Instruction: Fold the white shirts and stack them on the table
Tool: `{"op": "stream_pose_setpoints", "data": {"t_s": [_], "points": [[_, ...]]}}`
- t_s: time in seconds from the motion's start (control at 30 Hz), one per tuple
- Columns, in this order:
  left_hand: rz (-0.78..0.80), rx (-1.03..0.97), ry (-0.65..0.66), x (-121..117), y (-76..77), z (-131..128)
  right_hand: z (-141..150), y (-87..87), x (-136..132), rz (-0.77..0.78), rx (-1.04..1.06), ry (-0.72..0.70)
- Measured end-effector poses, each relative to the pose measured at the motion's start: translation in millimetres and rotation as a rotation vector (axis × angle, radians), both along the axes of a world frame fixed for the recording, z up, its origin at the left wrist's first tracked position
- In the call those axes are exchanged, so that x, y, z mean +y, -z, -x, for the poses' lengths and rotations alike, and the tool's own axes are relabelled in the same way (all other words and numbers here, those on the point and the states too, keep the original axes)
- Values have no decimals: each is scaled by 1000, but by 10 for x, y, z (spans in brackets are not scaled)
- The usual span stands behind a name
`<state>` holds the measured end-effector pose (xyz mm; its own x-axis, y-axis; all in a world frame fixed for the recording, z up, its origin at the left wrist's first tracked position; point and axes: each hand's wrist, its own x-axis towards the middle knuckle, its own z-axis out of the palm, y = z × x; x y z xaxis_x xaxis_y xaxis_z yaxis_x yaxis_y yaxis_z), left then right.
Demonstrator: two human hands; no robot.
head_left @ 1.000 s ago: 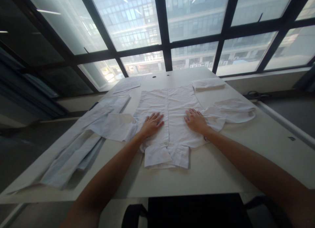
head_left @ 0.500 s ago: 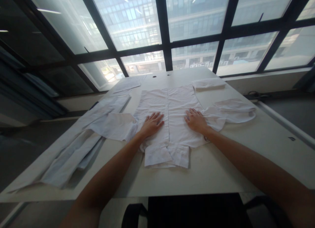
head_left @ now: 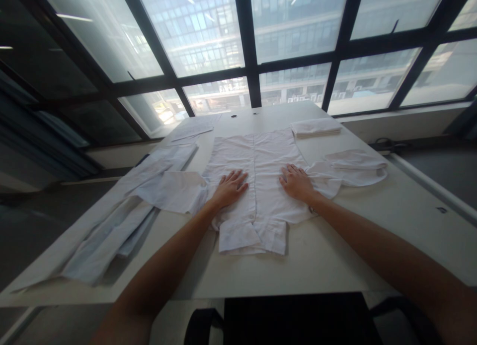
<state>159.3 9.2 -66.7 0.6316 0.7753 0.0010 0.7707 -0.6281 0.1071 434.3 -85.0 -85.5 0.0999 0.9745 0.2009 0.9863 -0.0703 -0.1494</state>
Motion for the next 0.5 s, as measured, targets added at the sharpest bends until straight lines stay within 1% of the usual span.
{"op": "stream_pose_setpoints", "data": {"t_s": [0.17,0.27,0.37,0.5], "points": [[7,-6,5,-8,-5,-1,-20,13,27,5,15,-6],[9,-8,0,-11,-4,1,-105,15,56,19,18,14],[9,-14,1,-15,-4,3,-256,17,76,9,-2,88],[11,-20,5,-21,-13,1,-416,-11,62,21,-4,227]]}}
